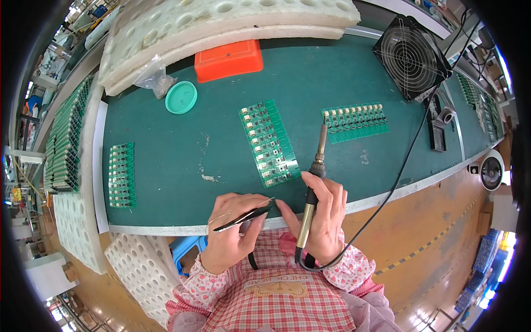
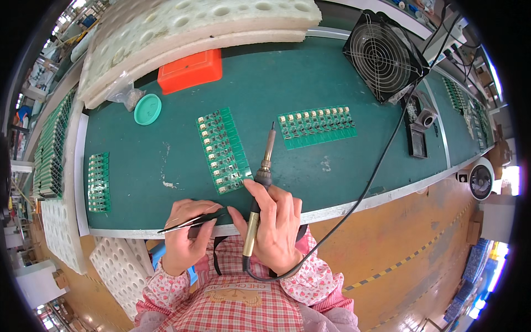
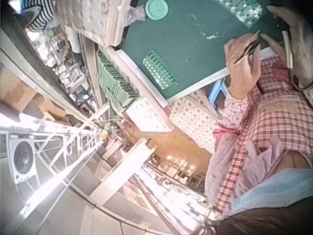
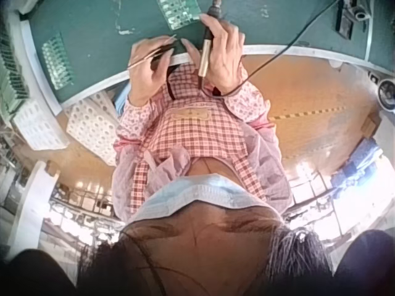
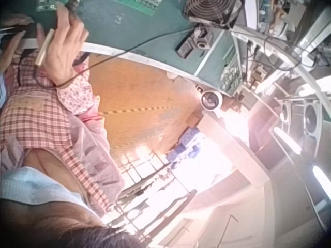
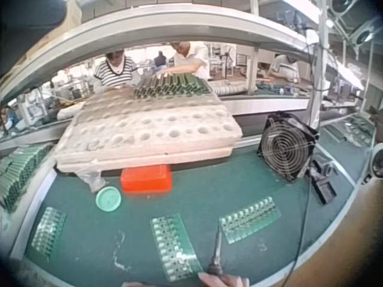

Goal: The person solders electronic components onto a printed circuit board using a soldering iron and solder wire, with tweezers to position the components and a cooling fan to dissipate heat.

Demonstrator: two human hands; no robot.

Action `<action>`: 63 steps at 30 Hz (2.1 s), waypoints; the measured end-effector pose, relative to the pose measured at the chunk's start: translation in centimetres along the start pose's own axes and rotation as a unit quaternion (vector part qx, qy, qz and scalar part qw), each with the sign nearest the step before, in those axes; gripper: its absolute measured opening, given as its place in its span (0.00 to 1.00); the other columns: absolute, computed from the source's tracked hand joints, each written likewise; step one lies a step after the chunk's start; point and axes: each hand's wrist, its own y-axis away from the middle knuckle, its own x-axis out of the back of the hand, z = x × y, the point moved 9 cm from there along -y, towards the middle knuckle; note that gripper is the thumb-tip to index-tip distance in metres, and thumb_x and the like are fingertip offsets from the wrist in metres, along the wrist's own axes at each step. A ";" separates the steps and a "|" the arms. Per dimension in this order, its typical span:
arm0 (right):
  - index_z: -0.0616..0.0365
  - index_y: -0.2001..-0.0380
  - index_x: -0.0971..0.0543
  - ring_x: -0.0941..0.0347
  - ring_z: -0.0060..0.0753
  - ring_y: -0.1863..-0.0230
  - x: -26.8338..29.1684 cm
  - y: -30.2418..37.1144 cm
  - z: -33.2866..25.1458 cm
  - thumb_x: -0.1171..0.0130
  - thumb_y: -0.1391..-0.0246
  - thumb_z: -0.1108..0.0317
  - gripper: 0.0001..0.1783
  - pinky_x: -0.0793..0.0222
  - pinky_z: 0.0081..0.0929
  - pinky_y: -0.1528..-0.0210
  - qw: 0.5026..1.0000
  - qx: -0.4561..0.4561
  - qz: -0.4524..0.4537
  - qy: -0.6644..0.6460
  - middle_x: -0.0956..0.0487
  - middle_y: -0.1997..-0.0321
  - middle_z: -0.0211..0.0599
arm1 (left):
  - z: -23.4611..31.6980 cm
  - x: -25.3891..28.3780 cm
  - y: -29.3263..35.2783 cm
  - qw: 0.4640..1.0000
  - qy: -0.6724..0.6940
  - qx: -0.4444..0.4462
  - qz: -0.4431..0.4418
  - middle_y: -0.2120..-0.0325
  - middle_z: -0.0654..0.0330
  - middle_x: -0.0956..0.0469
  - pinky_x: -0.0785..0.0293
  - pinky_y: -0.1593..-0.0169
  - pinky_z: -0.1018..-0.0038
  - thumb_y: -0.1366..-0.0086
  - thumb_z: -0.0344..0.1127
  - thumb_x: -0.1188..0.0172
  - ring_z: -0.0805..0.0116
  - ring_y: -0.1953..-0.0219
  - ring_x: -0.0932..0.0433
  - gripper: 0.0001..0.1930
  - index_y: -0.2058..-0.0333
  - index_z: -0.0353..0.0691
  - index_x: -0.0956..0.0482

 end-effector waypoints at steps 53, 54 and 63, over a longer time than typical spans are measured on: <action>0.61 0.64 0.25 0.31 0.32 0.86 2.0 2.9 1.0 0.36 0.57 0.80 0.15 0.36 0.27 0.83 0.958 0.066 0.024 -0.277 0.27 0.84 0.32 | 0.0 -0.5 -1.6 0.996 -0.070 -0.010 0.053 0.63 0.56 0.17 0.26 0.57 0.69 0.42 0.19 0.38 0.59 0.61 0.19 0.10 0.60 0.35 0.20; 0.61 0.64 0.24 0.31 0.32 0.86 2.0 3.0 1.0 0.36 0.58 0.81 0.15 0.35 0.27 0.83 0.959 0.065 0.025 -0.276 0.27 0.84 0.32 | 0.1 -0.5 -1.6 0.996 -0.073 -0.011 0.051 0.63 0.56 0.17 0.26 0.57 0.69 0.41 0.19 0.38 0.59 0.62 0.19 0.10 0.60 0.36 0.20; 0.61 0.64 0.24 0.31 0.32 0.87 1.9 2.8 1.0 0.36 0.57 0.81 0.15 0.36 0.28 0.83 0.957 0.069 0.020 -0.281 0.27 0.84 0.32 | 0.1 -0.6 -1.6 0.995 -0.080 -0.026 0.055 0.62 0.59 0.17 0.27 0.57 0.68 0.44 0.19 0.35 0.60 0.64 0.19 0.15 0.58 0.39 0.22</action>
